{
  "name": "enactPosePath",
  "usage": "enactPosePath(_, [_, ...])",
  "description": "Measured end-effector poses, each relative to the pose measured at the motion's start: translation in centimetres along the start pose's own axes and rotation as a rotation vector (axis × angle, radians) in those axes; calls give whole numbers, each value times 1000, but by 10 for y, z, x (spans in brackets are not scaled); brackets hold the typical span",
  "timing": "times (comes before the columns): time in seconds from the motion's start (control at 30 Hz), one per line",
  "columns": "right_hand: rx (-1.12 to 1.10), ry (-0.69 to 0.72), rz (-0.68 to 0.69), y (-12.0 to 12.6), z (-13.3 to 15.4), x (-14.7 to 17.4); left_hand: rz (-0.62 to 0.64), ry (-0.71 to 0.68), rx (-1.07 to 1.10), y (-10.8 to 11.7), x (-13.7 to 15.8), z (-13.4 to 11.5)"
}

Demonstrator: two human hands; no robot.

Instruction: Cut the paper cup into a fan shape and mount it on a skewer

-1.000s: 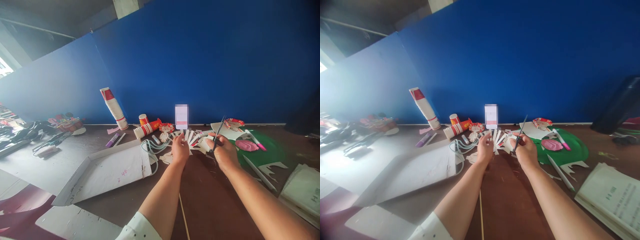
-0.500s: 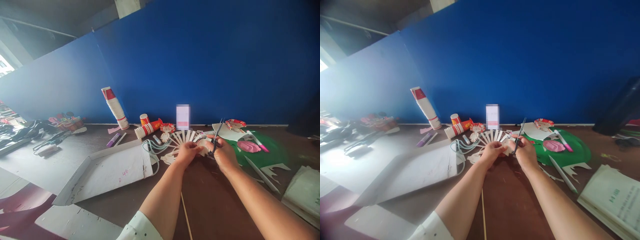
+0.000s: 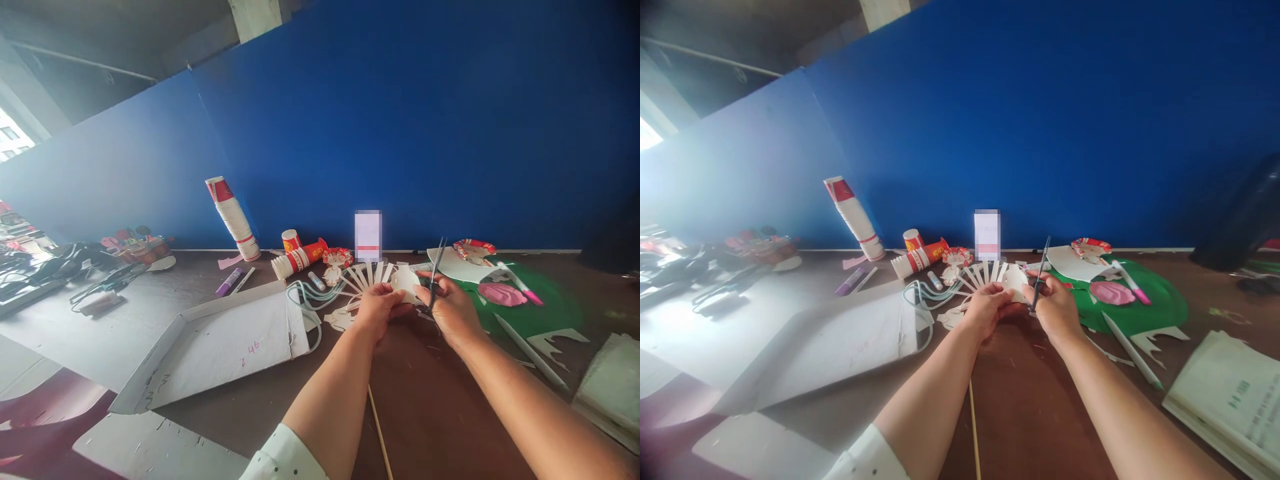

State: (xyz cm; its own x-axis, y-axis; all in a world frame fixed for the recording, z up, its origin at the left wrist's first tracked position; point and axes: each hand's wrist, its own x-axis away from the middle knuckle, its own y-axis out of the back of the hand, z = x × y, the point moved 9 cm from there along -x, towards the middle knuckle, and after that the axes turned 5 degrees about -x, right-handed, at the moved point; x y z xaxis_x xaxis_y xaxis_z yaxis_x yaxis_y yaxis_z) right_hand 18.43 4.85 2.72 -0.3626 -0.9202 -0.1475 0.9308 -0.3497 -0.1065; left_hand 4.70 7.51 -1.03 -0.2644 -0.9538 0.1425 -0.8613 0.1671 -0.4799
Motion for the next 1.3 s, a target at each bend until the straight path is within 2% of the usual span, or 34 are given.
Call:
enactPosePath(0.1, [20, 5, -3, 1, 2, 0, 20, -9, -55, -1, 0, -1])
enactPosePath(0.3, [10, 5, 22, -1, 0, -2, -38, -19, -105, 5, -3, -1])
enactPosePath(0.47, [23, 40, -18, 3, 3, -2, -48, -27, -109, 6, -4, -1])
enactPosePath(0.7, [52, -6, -48, 5, 4, 1, -19, -51, -134, 5, -3, -3])
enactPosePath(0.83, [48, -12, 30, 0, -3, -2, -36, -90, -160, 7, -3, -7])
enactPosePath(0.93, [195, -12, 87, -1, -9, -5, -109, -107, -119, 16, -4, -13])
enactPosePath(1.1, [472, -71, 325, -12, -22, -4, -231, -143, 30, 35, -9, -23])
enactPosePath(1.2, [535, -64, 511, -24, -22, 4, -266, -174, 96, 42, -11, -28])
enactPosePath(1.3, [557, -67, 584, -29, -21, 10, -279, -192, 96, 44, -12, -29])
